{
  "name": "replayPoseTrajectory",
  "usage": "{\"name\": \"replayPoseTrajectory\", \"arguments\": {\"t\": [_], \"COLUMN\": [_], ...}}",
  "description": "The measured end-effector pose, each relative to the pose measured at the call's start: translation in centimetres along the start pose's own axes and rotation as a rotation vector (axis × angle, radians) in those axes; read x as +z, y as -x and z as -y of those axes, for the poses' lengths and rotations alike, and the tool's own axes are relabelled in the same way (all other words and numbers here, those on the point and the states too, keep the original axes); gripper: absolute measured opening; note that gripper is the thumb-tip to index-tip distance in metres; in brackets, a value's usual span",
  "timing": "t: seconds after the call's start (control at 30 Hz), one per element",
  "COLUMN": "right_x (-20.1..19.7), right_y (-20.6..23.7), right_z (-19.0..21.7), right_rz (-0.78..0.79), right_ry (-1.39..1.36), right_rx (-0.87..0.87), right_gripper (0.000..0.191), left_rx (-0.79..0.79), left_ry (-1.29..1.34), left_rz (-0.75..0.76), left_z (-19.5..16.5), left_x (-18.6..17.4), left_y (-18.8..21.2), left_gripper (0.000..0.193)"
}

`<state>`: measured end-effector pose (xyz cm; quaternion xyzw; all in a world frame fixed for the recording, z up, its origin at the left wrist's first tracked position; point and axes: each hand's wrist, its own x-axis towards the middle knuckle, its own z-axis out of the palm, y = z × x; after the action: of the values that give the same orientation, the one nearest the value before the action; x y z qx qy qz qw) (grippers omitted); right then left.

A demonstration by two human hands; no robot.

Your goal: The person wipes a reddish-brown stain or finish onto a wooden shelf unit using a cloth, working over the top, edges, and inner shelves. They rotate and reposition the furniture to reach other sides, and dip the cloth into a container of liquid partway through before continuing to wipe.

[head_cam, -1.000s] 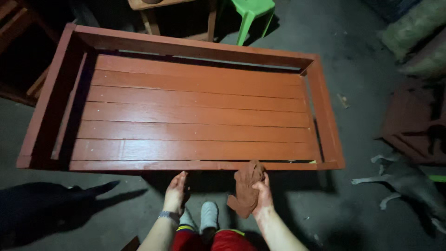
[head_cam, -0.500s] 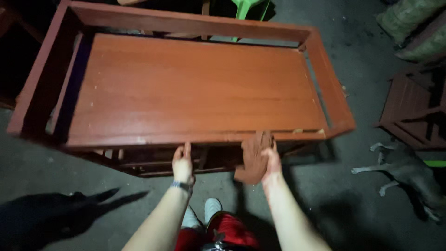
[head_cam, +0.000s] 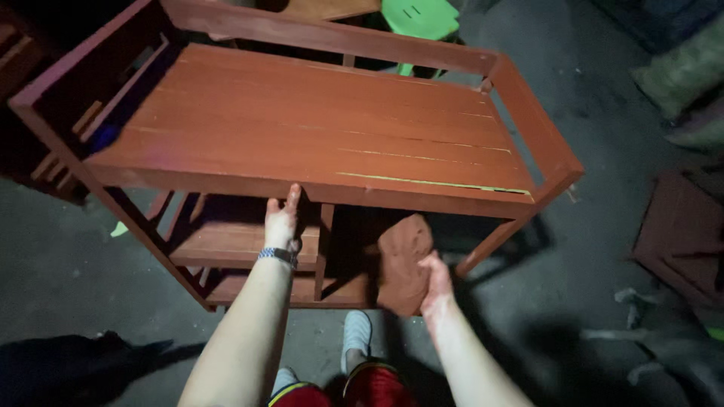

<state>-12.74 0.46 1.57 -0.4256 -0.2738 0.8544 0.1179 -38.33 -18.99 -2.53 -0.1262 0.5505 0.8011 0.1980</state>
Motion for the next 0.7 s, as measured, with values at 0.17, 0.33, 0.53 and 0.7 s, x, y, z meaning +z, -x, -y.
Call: {"name": "replayPoseTrajectory", "arguments": {"t": [0.17, 0.33, 0.53, 0.7], "right_x": [2.0, 6.7, 12.2, 14.5], "right_y": [-4.1, -9.5, -19.4, -25.8], "right_z": [-0.6, -0.7, -0.8, -0.3], "right_rz": [0.237, 0.301, 0.483, 0.507], "right_ry": [0.087, 0.063, 0.240, 0.523], "right_rx": [-0.028, 0.004, -0.033, -0.258], "right_gripper": [0.078, 0.074, 0.058, 0.046], "left_rx": [0.014, -0.096, -0.011, 0.216], "left_ry": [0.086, -0.003, -0.003, -0.291], "left_rz": [0.106, 0.085, 0.137, 0.326], "left_z": [-1.7, -3.5, -3.5, 1.3], "left_x": [2.3, 2.9, 2.1, -2.8], "left_y": [-2.0, -3.4, -6.9, -6.5], "left_gripper": [0.057, 0.059, 0.054, 0.053]}}
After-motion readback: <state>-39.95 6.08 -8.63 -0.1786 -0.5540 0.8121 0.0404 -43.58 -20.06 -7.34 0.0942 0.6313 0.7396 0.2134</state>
